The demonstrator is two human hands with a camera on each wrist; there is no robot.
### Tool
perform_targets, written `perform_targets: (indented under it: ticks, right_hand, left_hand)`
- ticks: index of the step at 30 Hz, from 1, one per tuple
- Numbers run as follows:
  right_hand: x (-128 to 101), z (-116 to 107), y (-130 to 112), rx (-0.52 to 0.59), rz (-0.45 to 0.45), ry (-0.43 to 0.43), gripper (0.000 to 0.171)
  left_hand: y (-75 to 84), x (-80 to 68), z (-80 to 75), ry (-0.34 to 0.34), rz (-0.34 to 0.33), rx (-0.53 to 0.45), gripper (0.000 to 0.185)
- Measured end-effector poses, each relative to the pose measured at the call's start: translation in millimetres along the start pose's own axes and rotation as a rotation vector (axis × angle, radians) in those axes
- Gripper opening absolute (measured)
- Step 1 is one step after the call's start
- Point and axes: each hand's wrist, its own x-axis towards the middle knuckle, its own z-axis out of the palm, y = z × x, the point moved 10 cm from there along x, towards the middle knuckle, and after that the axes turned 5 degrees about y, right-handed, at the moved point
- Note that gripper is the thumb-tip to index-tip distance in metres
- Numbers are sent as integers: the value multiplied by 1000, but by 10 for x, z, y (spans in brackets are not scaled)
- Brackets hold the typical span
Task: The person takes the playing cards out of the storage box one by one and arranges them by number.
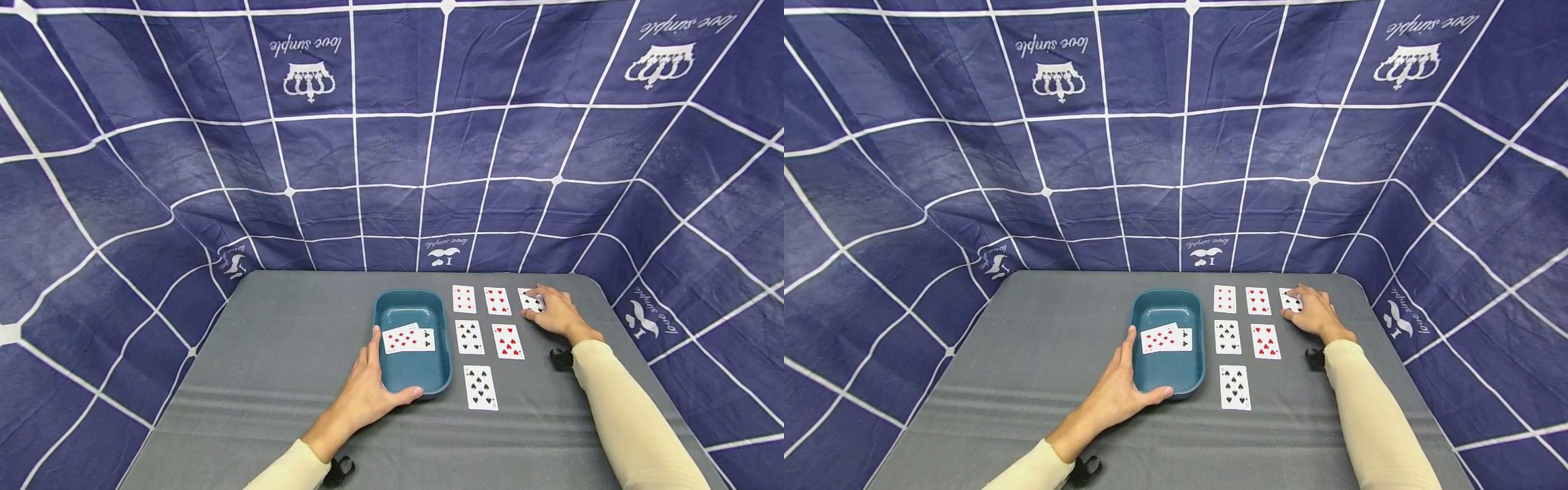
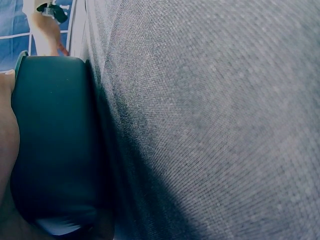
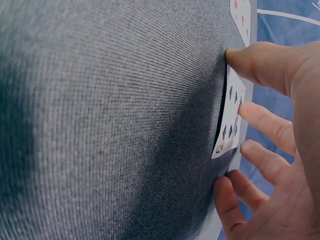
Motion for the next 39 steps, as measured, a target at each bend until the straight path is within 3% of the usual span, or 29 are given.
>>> perform_targets:
  ticks: [10, 23, 39]
  right_hand:
    - [20, 19, 10, 13, -1, -14, 68]
    - [-22, -134, -115, -1, -54, 66, 69]
    - [-58, -250, -567, 3, -99, 100, 63]
  left_hand:
    - [-1, -3, 6, 0, -2, -1, 155]
    - [16, -5, 1, 1, 19, -24, 155]
    - [14, -18, 4, 7, 20, -15, 154]
